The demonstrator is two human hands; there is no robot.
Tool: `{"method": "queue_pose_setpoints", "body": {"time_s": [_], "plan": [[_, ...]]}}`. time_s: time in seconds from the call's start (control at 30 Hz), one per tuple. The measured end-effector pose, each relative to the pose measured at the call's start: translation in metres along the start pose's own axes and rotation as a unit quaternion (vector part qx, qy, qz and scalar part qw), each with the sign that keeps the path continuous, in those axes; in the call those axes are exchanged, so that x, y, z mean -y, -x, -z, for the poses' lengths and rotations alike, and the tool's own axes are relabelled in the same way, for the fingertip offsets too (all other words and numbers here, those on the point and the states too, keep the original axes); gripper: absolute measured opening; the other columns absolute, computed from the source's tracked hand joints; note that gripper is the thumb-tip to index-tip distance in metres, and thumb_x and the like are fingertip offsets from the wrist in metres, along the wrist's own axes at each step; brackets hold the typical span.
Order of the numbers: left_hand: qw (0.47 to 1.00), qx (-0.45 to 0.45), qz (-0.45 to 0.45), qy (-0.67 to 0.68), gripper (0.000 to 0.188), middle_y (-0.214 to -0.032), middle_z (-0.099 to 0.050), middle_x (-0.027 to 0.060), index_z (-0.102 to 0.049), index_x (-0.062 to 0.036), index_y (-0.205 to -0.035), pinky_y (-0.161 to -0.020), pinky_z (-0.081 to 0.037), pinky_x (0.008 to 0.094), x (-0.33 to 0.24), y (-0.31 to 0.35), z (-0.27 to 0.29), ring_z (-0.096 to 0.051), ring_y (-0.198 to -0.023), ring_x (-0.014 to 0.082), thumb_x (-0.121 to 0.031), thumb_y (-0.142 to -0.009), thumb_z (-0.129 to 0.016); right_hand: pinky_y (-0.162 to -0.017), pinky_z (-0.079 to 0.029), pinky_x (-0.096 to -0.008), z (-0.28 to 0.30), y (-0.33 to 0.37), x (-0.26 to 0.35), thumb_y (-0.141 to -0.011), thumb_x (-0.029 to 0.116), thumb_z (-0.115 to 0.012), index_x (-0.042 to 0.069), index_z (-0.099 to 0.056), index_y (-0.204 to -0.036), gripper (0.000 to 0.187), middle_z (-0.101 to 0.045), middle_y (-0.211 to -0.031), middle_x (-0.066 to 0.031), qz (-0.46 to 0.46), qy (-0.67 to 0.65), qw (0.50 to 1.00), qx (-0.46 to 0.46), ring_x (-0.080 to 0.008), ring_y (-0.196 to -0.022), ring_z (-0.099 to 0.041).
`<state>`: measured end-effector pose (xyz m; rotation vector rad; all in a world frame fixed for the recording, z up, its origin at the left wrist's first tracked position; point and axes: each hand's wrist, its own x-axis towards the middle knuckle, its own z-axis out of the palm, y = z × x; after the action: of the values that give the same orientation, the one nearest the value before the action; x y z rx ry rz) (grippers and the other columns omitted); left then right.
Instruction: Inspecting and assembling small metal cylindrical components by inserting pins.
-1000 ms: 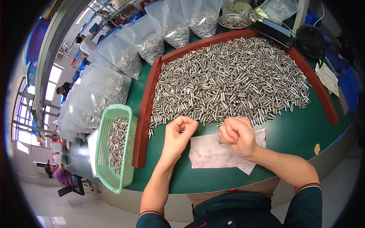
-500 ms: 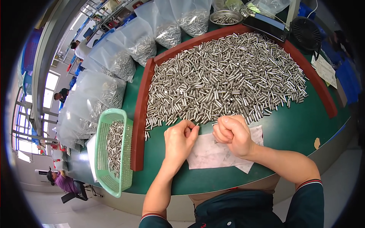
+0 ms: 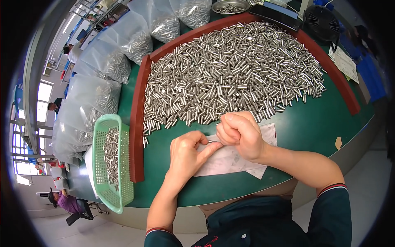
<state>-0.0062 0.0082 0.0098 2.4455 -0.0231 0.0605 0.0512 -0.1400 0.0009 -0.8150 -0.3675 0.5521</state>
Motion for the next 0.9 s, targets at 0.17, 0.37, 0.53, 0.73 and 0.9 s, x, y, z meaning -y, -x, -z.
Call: {"method": "queue_pose_setpoints", "body": {"time_s": [0.17, 0.37, 0.53, 0.73, 0.9], "plan": [[0.999, -0.015, -0.014, -0.032, 0.03, -0.045, -0.042, 0.0068, -0.055, -0.0022, -0.064, -0.039, -0.033, 0.0324, -0.002, 0.0, -0.003, -0.04, -0.038, 0.0204, -0.025, -0.063, -0.073, -0.042, -0.02, -0.0244, 0.001, 0.002, 0.0, -0.085, 0.019, -0.035, 0.009, -0.028, -0.048, 0.039, -0.026, -0.043, 0.0008, -0.016, -0.01, 1.0, 0.002, -0.0087, -0.041, -0.022], [0.999, -0.015, 0.022, -0.046, 0.027, -0.045, -0.042, 0.0075, -0.054, -0.0025, -0.065, -0.04, -0.033, 0.0324, -0.002, -0.003, -0.003, -0.041, -0.038, 0.0217, -0.024, -0.065, -0.071, -0.042, -0.019, -0.0243, 0.001, 0.002, -0.002, -0.085, 0.019, -0.037, 0.009, -0.028, -0.048, 0.039, -0.026, -0.044, 0.0012, -0.01, -0.002, 1.0, 0.027, -0.0085, -0.043, -0.022], [0.999, -0.026, 0.009, -0.041, 0.019, -0.046, -0.043, 0.0076, -0.054, -0.0017, -0.066, -0.041, -0.034, 0.0313, -0.007, -0.005, -0.005, -0.041, -0.039, 0.0211, -0.016, -0.067, -0.066, -0.042, -0.018, -0.0242, 0.002, 0.001, 0.004, -0.085, 0.019, -0.037, 0.009, -0.028, -0.047, 0.04, -0.026, -0.044, 0.0011, -0.03, 0.011, 0.999, 0.021, -0.0085, -0.043, -0.022], [1.0, 0.012, 0.022, 0.002, 0.016, -0.046, -0.04, 0.0054, -0.057, -0.0007, -0.069, -0.041, -0.034, 0.0291, -0.007, 0.002, 0.0, -0.04, -0.039, 0.017, -0.013, -0.065, -0.066, -0.041, -0.019, -0.024, 0.003, 0.003, 0.001, -0.085, 0.02, -0.036, 0.009, -0.028, -0.048, 0.04, -0.028, -0.045, 0.0006, -0.003, 0.017, 0.999, 0.027, -0.0087, -0.043, -0.022], [0.998, 0.029, 0.047, 0.017, 0.014, -0.047, -0.04, 0.0052, -0.057, 0.0, -0.071, -0.042, -0.034, 0.0285, -0.002, 0.002, 0.008, -0.04, -0.04, 0.016, -0.01, -0.064, -0.065, -0.043, -0.021, -0.0235, 0.004, 0.003, 0.0, -0.085, 0.02, -0.036, 0.008, -0.029, -0.048, 0.039, -0.03, -0.045, -0.0008, -0.017, 0.018, 0.998, 0.057, -0.0092, -0.044, -0.024]]}}
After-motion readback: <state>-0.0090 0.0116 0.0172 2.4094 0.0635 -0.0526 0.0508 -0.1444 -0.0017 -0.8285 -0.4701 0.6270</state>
